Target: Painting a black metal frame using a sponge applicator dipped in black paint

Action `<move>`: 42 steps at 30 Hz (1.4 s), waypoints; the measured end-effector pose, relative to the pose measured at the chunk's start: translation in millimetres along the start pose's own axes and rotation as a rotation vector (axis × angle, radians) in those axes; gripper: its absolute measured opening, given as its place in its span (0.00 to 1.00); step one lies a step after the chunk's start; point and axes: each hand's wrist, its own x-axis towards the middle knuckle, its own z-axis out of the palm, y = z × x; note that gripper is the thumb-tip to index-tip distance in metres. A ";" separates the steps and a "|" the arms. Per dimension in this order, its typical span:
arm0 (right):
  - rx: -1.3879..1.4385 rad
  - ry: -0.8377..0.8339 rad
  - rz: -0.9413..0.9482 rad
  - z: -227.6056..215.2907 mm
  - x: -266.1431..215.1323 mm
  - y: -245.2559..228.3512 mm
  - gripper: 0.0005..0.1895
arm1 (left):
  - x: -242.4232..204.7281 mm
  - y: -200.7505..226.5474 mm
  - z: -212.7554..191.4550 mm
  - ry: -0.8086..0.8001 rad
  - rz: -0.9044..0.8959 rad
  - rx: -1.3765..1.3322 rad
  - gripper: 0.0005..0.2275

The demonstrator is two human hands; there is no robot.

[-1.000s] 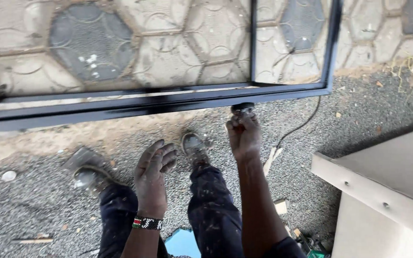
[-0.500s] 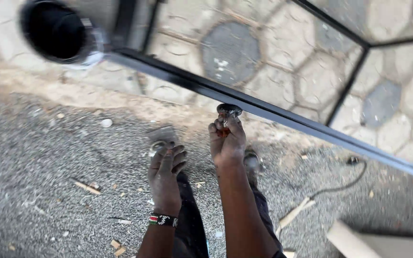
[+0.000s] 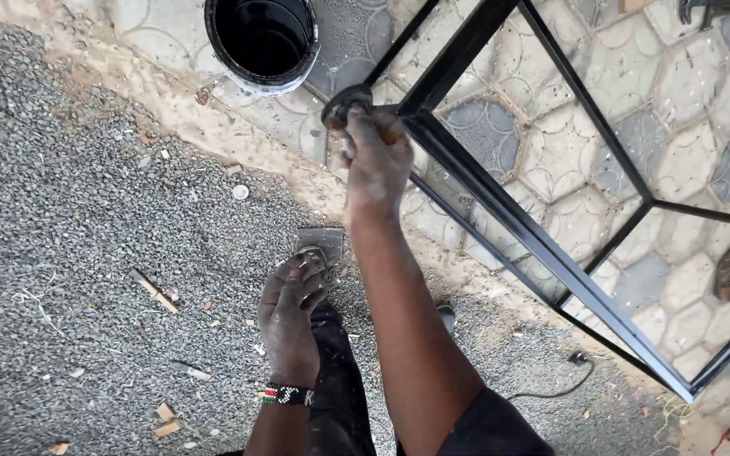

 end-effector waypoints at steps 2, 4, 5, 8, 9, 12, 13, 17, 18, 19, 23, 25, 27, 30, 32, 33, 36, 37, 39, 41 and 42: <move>-0.254 0.039 -0.385 -18.7 10.5 2.8 0.10 | -6.6 7.7 5.1 -0.001 -0.015 0.008 0.14; -0.500 0.092 -0.764 -34.1 24.1 -2.5 0.14 | -9.4 6.7 10.6 -0.007 -0.028 0.030 0.14; -0.680 0.147 -0.798 -41.2 31.6 -8.6 0.09 | -9.5 0.6 13.1 -0.030 -0.009 0.022 0.13; -0.933 0.207 -0.765 -65.6 35.7 -30.8 0.06 | -18.6 -3.6 34.8 -0.123 0.020 0.081 0.12; -1.015 0.181 -0.700 -75.7 33.8 -38.1 0.06 | -24.5 -4.4 44.6 -0.168 0.026 0.130 0.12; -1.044 0.311 -0.654 -134.2 39.3 -38.2 0.06 | -36.2 -23.6 68.4 -0.251 0.058 0.200 0.12; -1.032 0.342 -0.628 -163.6 36.2 -43.9 0.06 | -45.7 -31.6 75.7 -0.267 0.053 0.235 0.12; -1.026 0.274 -0.174 -280.1 26.1 -65.9 0.11 | -65.3 -78.7 105.4 -0.357 0.052 0.344 0.12; -1.007 0.290 -0.078 -311.9 19.9 -69.0 0.16 | -69.7 -95.2 108.5 -0.397 0.052 0.349 0.14; -0.983 0.308 -0.056 -353.6 26.2 -55.0 0.16 | -78.5 -107.2 115.2 -0.408 0.051 0.383 0.14; -1.059 0.557 -0.448 -520.0 35.9 -15.0 0.12 | -111.9 -174.5 143.7 -0.535 0.074 0.578 0.16; -1.050 0.618 -0.520 -597.7 35.8 -10.9 0.15 | -133.5 -217.7 161.1 -0.578 0.033 0.657 0.19; -1.064 0.672 -0.457 -669.7 34.6 -8.7 0.15 | -160.2 -262.0 177.4 -0.651 0.038 0.741 0.19; -1.004 0.719 -0.440 -780.5 38.2 -2.7 0.16 | -202.6 -341.2 202.3 -0.708 -0.021 0.836 0.18; -1.001 0.775 -0.407 -845.7 40.3 0.2 0.16 | -245.4 -387.0 229.0 -0.759 -0.051 0.925 0.18; -1.010 0.806 -0.395 -876.1 42.2 1.8 0.17 | -265.5 -408.8 242.2 -0.795 -0.076 0.987 0.17; -1.001 0.804 -0.323 -951.7 43.4 0.7 0.14 | -286.7 -477.0 237.2 -1.028 -0.036 0.970 0.15; -0.984 0.816 -0.304 -971.0 41.7 -0.5 0.14 | -300.9 -489.3 241.9 -1.033 -0.038 0.996 0.15; -0.979 0.804 -0.318 -1003.7 43.5 -3.9 0.07 | -324.4 -510.2 252.8 -1.019 -0.111 1.119 0.17; -0.721 0.904 -0.217 -1053.5 55.7 28.5 0.09 | -342.1 -519.3 264.3 -1.035 -0.111 1.172 0.17; -0.483 0.976 -0.121 -1075.9 60.3 45.9 0.12 | -350.7 -522.4 268.7 -1.045 -0.123 1.202 0.17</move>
